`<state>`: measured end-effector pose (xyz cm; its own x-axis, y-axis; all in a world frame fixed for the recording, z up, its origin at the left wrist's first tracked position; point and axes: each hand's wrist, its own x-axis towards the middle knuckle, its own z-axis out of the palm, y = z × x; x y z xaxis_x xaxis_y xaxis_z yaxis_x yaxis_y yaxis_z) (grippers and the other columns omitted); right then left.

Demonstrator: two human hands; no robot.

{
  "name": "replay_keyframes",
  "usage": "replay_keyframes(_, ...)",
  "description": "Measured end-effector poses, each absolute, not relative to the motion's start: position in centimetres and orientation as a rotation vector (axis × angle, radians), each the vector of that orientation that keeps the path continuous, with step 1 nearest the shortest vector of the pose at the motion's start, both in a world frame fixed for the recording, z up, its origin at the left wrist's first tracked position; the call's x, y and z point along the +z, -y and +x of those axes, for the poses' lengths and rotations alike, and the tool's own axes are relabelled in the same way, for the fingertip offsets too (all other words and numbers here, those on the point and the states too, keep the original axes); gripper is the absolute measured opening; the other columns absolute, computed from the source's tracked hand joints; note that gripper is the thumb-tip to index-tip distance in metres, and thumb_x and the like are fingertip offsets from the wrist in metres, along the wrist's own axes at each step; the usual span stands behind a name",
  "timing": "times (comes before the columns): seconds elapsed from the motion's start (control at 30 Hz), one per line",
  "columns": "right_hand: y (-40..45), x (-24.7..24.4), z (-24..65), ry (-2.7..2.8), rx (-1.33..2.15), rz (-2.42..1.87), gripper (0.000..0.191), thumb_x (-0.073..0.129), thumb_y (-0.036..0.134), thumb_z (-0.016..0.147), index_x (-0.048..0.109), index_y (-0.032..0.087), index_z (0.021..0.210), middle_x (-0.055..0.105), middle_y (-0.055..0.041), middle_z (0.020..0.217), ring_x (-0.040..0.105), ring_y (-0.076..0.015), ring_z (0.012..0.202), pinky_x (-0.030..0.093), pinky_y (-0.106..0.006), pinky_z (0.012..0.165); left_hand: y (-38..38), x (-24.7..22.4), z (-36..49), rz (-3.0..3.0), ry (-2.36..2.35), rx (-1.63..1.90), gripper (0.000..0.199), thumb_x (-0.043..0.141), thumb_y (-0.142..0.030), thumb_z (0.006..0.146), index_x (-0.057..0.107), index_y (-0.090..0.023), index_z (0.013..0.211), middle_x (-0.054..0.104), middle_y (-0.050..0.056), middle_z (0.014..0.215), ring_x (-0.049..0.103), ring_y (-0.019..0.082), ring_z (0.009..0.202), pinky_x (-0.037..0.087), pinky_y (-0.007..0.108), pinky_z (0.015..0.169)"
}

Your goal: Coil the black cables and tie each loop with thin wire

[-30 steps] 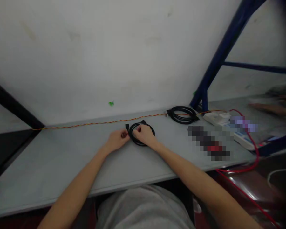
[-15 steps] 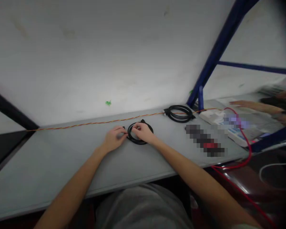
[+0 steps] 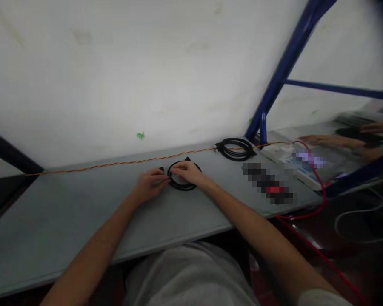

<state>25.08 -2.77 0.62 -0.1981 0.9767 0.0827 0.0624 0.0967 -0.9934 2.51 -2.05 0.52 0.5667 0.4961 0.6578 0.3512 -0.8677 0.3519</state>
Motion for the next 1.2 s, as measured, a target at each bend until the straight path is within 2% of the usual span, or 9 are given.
replay_keyframes(0.1, 2.8, 0.7, 25.2, 1.32, 1.35, -1.064, 0.036, 0.081, 0.05, 0.075, 0.079, 0.017, 0.089, 0.063, 0.0011, 0.065, 0.05, -0.0116, 0.058, 0.035, -0.022, 0.049, 2.1, 0.6, 2.7, 2.627, -0.699, 1.254, 0.011, 0.074, -0.03, 0.093, 0.082, -0.024, 0.097, 0.078, 0.006, 0.092, 0.073, 0.018, 0.08, 0.061, 0.032, 0.075)
replay_keyframes(0.27, 3.0, 1.1, 25.4, 1.134, 1.523, -0.966, 0.042, 0.089, 0.052, 0.068, 0.076, 0.019, 0.09, 0.068, -0.0022, 0.084, 0.056, -0.0114, 0.067, 0.039, -0.021, 0.051, 2.4, 0.7, 3.3, 2.625, -0.675, 1.313, 0.009, 0.074, -0.028, 0.092, 0.082, -0.024, 0.095, 0.079, 0.006, 0.09, 0.073, 0.018, 0.078, 0.061, 0.033, 0.074)
replay_keyframes(0.5, 3.4, 1.3, 25.1, 1.038, 1.61, -0.882, 0.044, 0.093, 0.049, 0.062, 0.07, 0.019, 0.084, 0.064, -0.0009, 0.077, 0.06, -0.0131, 0.068, 0.044, -0.021, 0.054, 2.9, 0.2, 3.9, 2.565, -0.706, 1.275, 0.013, 0.07, -0.028, 0.095, 0.081, -0.023, 0.095, 0.078, 0.007, 0.092, 0.074, 0.018, 0.08, 0.061, 0.032, 0.075)
replay_keyframes(0.63, 3.0, 1.6, 25.7, 1.031, 1.525, -0.912, 0.037, 0.087, 0.048, 0.071, 0.067, 0.021, 0.087, 0.068, -0.0024, 0.083, 0.065, -0.0154, 0.072, 0.05, -0.023, 0.057, 3.0, -0.1, 3.9, 2.543, -0.792, 1.179, 0.033, 0.067, -0.027, 0.097, 0.072, -0.025, 0.13, 0.076, 0.006, 0.101, 0.071, 0.016, 0.079, 0.061, 0.031, 0.074)
replay_keyframes(0.73, 2.0, 2.0, 27.2, 1.02, 1.364, -1.0, 0.032, 0.076, 0.048, 0.082, 0.068, 0.021, 0.098, 0.073, -0.0059, 0.096, 0.069, -0.0174, 0.079, 0.054, -0.025, 0.062, 2.7, -0.2, 3.8, 2.574, -0.905, 1.031, 0.052, 0.068, -0.032, 0.096, 0.06, -0.028, 0.147, 0.072, 0.01, 0.125, 0.07, 0.023, 0.107, 0.059, 0.04, 0.096)
replay_keyframes(0.83, 0.7, 2.2, 29.6, 1.009, 1.124, -1.177, 0.034, 0.065, 0.047, 0.09, 0.069, 0.019, 0.109, 0.075, -0.011, 0.11, 0.07, -0.0197, 0.087, 0.055, -0.026, 0.065, 2.3, -0.5, 3.9, 2.673, -0.942, 0.891, 0.039, 0.068, -0.039, 0.096, 0.072, -0.031, 0.134, 0.068, 0.01, 0.137, 0.063, 0.03, 0.125, 0.052, 0.05, 0.109)
replay_keyframes(1.0, -0.3, 1.8, 33.1, 1.056, 0.667, -1.58, 0.035, 0.059, 0.038, 0.09, 0.074, 0.012, 0.108, 0.076, -0.0167, 0.112, 0.069, -0.0277, 0.101, 0.057, -0.035, 0.082, 2.0, -0.7, 4.0, 2.727, -1.099, 0.892, 0.02, 0.07, -0.045, 0.094, 0.084, -0.031, 0.097, 0.076, 0.006, 0.123, 0.067, 0.029, 0.115, 0.052, 0.051, 0.104)
replay_keyframes(1.1, 0.0, 1.2, 33.9, 1.176, 0.478, -1.752, 0.024, 0.065, 0.031, 0.086, 0.079, 0.014, 0.098, 0.077, -0.016, 0.107, 0.068, -0.031, 0.11, 0.052, -0.039, 0.096, 1.7, -0.7, 3.6, 2.688, -1.212, 0.96, 0.031, 0.07, -0.046, 0.093, 0.08, -0.026, 0.072, 0.079, 0.007, 0.108, 0.07, 0.029, 0.105, 0.052, 0.051, 0.099)
replay_keyframes(1.2, 0.4, 0.8, 33.7, 1.342, 0.395, -1.832, 0.017, 0.07, 0.029, 0.084, 0.08, 0.017, 0.091, 0.078, -0.0134, 0.099, 0.07, -0.0308, 0.103, 0.051, -0.039, 0.094, 1.2, -0.4, 2.9, 2.643, -1.33, 1.021, 0.042, 0.07, -0.045, 0.093, 0.07, -0.023, 0.057, 0.079, 0.007, 0.092, 0.071, 0.028, 0.093, 0.053, 0.049, 0.093)
